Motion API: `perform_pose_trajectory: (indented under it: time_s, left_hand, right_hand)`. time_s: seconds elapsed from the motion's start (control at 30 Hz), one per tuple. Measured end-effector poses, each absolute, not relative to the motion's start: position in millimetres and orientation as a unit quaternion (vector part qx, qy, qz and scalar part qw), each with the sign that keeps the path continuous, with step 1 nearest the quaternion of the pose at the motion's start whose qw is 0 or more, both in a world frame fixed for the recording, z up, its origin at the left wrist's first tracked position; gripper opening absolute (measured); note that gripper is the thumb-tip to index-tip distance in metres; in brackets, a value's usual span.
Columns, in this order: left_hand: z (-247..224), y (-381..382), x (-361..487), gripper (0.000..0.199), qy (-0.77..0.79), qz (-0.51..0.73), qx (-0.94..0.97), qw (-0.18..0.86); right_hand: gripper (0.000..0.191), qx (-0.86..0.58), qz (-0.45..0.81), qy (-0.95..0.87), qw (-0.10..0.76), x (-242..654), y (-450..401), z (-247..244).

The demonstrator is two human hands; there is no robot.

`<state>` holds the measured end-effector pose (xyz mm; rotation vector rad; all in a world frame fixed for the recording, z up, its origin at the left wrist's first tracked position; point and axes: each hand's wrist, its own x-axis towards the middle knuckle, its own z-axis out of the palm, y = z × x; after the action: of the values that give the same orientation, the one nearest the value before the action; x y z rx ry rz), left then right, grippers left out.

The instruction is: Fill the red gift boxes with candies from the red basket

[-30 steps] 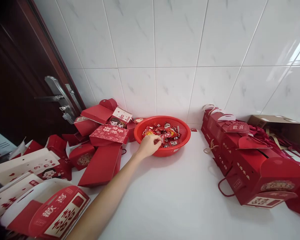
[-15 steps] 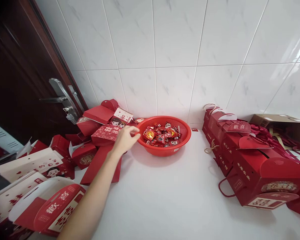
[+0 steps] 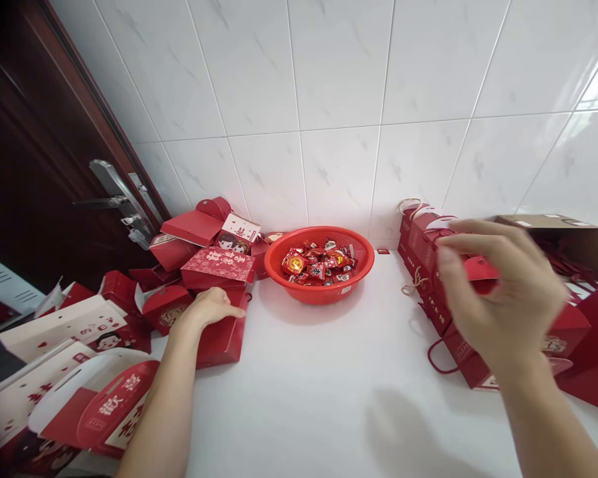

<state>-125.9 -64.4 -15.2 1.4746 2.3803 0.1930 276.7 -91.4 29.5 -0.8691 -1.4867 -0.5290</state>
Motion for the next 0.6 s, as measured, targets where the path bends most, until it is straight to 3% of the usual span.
perform_pose_trajectory:
  time_s: [0.13, 0.33, 0.5, 0.6]
  left_hand:
    - [-22, -72, -105, 0.043, 0.755, 0.037, 0.593, 0.276]
    - [-2, -78, -89, 0.048, 0.464, 0.180, 0.687, 0.530]
    - [-9, -70, -85, 0.072, 0.389, 0.288, 0.657, 0.578]
    - [-20, -60, -81, 0.070, 0.363, 0.348, 0.655, 0.564]
  right_hand:
    - [0.007, -0.315, -0.124, -0.744, 0.577, 230, -85, 26]
    - [0.015, -0.264, 0.146, -0.862, 0.408, 197, -59, 3]
    - [0.032, -0.244, 0.377, -0.814, 0.369, 180, -42, -3]
    - [0.042, -0.235, 0.459, -0.765, 0.386, 175, -37, 0]
